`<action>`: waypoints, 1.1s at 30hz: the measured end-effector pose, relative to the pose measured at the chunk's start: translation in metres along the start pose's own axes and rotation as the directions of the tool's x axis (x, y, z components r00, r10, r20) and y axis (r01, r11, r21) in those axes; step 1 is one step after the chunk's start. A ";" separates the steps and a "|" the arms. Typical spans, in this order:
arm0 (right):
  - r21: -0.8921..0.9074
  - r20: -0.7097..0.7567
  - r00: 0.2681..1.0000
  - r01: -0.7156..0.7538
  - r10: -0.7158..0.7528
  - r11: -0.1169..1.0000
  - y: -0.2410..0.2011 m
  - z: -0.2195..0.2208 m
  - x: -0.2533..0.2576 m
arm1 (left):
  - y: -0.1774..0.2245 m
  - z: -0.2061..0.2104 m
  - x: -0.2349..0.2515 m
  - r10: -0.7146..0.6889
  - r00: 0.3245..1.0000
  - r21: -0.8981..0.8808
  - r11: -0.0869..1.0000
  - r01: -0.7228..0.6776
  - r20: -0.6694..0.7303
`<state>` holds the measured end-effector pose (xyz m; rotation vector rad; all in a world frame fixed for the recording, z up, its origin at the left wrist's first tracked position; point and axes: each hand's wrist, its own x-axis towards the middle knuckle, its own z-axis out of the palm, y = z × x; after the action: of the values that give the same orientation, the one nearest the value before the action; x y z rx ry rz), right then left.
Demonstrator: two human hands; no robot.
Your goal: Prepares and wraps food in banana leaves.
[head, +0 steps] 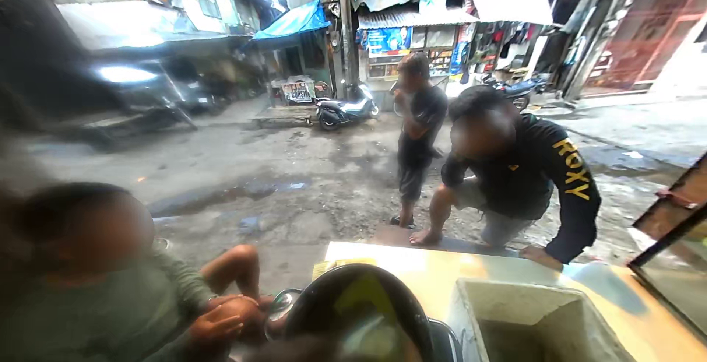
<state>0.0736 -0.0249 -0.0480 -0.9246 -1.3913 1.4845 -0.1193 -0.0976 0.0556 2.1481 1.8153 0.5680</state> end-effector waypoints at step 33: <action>0.120 0.156 0.985 -0.097 0.078 0.988 -0.009 -0.004 -0.004 | -0.044 0.027 0.036 -0.075 0.933 -0.331 0.922 0.200 0.352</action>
<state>0.0800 -0.0272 -0.0398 -0.8160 -1.3593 1.7194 -0.1399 -0.0530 0.0162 1.7302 1.5247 0.4319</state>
